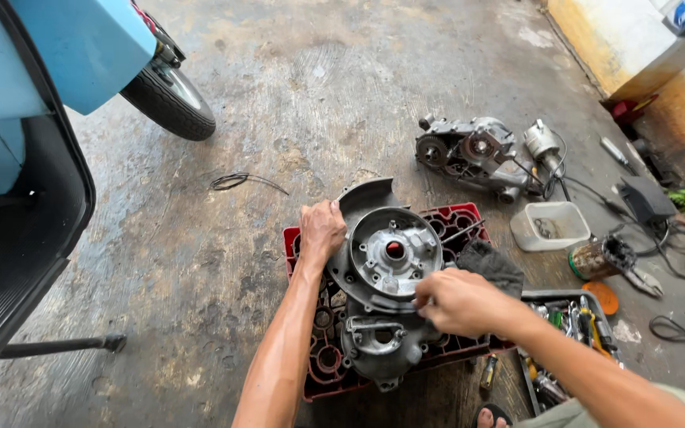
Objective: The person scrubs the interior surfaces of a metallic scooter engine casing using a wire brush and a rag. They repeatedly rotate the part to access different areas and wipe away debris.
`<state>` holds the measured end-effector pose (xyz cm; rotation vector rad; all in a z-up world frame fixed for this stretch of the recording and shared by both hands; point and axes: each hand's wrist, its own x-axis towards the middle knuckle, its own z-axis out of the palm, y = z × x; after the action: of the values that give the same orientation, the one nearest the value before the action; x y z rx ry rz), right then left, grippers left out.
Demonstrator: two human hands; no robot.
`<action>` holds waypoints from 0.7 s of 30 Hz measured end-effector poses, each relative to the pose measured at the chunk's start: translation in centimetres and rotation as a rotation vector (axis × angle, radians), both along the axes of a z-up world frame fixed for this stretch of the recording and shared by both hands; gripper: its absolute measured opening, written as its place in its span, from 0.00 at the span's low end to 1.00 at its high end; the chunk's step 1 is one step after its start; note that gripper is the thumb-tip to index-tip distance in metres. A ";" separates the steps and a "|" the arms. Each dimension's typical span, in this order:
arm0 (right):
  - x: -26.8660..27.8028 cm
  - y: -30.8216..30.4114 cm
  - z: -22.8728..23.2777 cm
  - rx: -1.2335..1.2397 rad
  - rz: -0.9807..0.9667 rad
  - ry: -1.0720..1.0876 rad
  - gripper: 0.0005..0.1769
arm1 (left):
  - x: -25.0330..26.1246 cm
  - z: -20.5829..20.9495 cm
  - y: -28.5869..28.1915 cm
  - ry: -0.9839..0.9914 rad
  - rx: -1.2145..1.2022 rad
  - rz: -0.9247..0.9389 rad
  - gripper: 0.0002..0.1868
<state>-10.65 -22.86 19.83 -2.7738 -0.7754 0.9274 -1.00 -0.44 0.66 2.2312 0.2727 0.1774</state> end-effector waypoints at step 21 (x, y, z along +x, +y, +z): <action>0.0 8.4 -0.1 -0.131 0.081 -0.178 0.12 | 0.0 0.6 0.3 0.120 -0.072 -0.016 0.27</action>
<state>-10.68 -14.43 19.76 -2.9915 -0.8886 0.7774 -1.00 -0.12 1.21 2.1747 0.3214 0.0242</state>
